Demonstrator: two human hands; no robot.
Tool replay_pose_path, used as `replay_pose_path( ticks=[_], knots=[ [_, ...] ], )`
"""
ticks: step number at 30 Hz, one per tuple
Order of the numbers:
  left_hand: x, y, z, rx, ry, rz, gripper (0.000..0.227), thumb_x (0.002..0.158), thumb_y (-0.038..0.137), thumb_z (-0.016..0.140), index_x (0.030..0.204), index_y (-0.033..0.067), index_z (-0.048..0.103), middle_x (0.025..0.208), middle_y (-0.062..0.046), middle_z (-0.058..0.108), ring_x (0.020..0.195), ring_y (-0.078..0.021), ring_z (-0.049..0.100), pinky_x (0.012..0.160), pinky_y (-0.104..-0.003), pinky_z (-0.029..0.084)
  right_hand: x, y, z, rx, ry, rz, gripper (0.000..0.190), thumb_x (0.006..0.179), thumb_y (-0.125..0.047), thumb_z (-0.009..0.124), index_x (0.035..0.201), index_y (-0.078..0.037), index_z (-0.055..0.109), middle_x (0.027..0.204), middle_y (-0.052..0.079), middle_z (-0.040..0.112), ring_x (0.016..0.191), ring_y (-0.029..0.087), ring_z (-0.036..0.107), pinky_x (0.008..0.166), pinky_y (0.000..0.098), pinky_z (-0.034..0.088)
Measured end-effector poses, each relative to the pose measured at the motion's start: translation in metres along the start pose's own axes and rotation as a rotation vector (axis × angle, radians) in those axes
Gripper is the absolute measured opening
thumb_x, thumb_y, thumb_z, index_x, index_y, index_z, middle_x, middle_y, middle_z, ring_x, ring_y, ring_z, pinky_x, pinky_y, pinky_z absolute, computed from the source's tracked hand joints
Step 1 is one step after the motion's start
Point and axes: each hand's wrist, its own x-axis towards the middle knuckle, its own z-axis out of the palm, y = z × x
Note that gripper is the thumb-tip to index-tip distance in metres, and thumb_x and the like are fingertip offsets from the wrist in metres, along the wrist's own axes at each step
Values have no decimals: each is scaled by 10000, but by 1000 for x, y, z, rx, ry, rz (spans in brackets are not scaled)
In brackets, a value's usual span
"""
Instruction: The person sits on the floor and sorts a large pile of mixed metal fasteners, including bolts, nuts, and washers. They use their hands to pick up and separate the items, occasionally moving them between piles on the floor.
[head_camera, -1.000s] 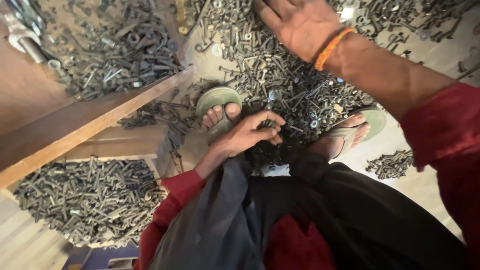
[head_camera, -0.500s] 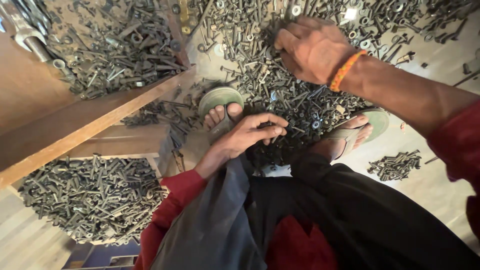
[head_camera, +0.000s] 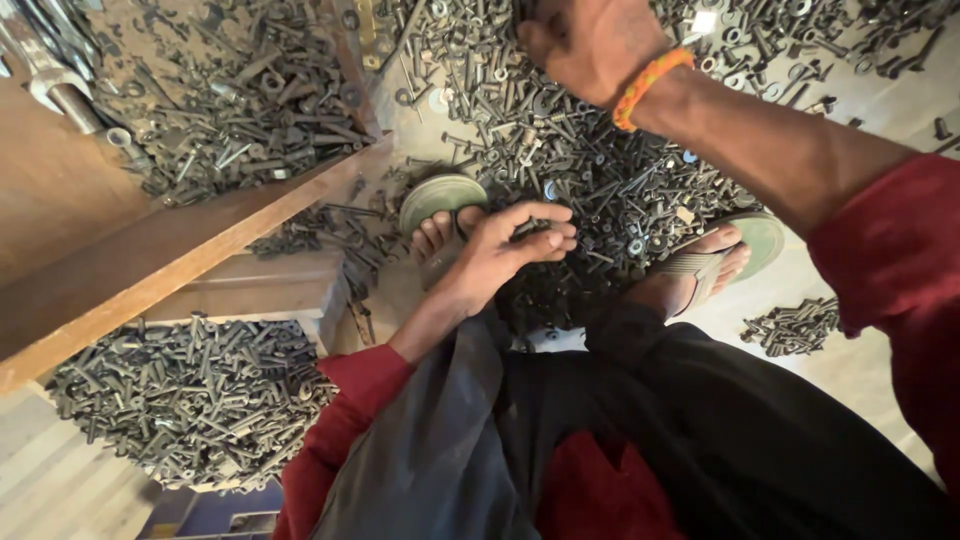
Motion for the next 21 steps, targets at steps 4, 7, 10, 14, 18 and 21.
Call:
replay_pose_path(
  ticks=[4, 7, 10, 14, 18, 21],
  knots=[
    [1, -1, -7, 58, 67, -3, 364, 1064, 116, 602, 1389, -48, 589, 1239, -165, 699, 1141, -211, 698, 1031, -360, 580, -1, -10, 9, -151, 9, -17, 238, 1057, -275, 720, 999, -47, 754, 848, 181, 722, 743, 370, 690, 710, 489, 565],
    [0, 3, -11, -41, 39, 28, 416, 1077, 182, 559, 1441, -20, 541, 1308, -163, 673, 1226, -238, 658, 1087, -401, 534, -4, -17, 4, -7, 111, -146, 304, 903, -137, 729, 1151, 25, 660, 838, 194, 697, 754, 405, 672, 672, 504, 546],
    [0, 9, -13, -232, 21, 39, 508, 1115, 316, 471, 1506, -9, 476, 1412, -168, 601, 1351, -271, 562, 1155, -445, 468, -10, -2, 7, 52, 4, -21, 267, 931, -148, 743, 1137, -29, 623, 838, 153, 682, 761, 364, 681, 729, 488, 550],
    [-3, 14, -12, -388, -4, 47, 660, 1107, 461, 392, 1548, -29, 409, 1523, -179, 539, 1449, -291, 494, 1199, -460, 421, -28, 1, -1, -44, 55, -170, 215, 992, -143, 756, 1165, -39, 683, 981, 186, 717, 808, 364, 697, 712, 473, 564],
    [-6, 19, -11, -470, -28, 42, 683, 1100, 480, 401, 1570, -15, 365, 1535, -187, 519, 1447, -301, 504, 1223, -452, 413, -62, -1, -14, 1, 47, -237, 153, 1124, -110, 676, 1267, -66, 706, 1061, 167, 747, 859, 302, 732, 756, 424, 603],
    [-8, 21, -10, -436, -32, 15, 649, 1094, 434, 434, 1556, -18, 376, 1487, -229, 547, 1397, -328, 543, 1188, -464, 439, -91, -3, -17, 24, -16, -285, 141, 1127, -110, 658, 1236, -27, 690, 1099, 175, 736, 877, 278, 730, 774, 391, 615]
  ],
)
